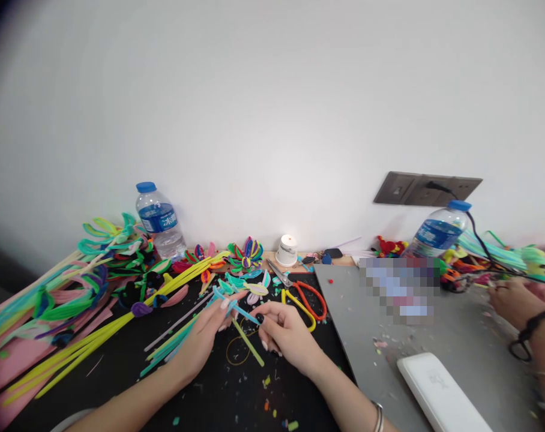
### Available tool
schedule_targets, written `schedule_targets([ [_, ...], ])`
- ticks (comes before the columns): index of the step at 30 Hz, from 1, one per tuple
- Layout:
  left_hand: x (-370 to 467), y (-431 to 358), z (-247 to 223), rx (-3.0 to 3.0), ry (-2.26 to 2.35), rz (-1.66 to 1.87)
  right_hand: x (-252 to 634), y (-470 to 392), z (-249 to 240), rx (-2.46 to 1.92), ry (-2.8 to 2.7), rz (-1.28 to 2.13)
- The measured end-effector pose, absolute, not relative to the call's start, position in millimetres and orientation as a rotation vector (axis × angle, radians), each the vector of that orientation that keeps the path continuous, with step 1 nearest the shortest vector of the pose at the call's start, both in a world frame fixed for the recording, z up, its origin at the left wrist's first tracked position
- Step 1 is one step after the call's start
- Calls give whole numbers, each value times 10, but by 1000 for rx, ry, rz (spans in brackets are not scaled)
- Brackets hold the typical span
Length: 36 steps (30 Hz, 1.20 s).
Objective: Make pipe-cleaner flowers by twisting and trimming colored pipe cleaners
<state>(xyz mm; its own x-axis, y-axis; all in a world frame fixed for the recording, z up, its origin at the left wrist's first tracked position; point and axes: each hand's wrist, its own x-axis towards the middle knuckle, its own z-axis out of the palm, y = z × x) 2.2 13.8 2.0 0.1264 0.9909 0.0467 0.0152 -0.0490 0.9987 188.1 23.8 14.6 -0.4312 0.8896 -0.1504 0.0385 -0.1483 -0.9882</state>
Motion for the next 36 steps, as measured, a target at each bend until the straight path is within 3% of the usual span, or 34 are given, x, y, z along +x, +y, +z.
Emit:
schedule_targets([
  [6,34,104,76,1628,1102,1028,1877,234,99,-985,-1450,1710],
  [20,55,104,32,1713,1187,1001,1859,233,158,-846,-1328,1738],
  [36,36,25,267,2185,890,517,1831,205,182,-898,-1220,1784],
])
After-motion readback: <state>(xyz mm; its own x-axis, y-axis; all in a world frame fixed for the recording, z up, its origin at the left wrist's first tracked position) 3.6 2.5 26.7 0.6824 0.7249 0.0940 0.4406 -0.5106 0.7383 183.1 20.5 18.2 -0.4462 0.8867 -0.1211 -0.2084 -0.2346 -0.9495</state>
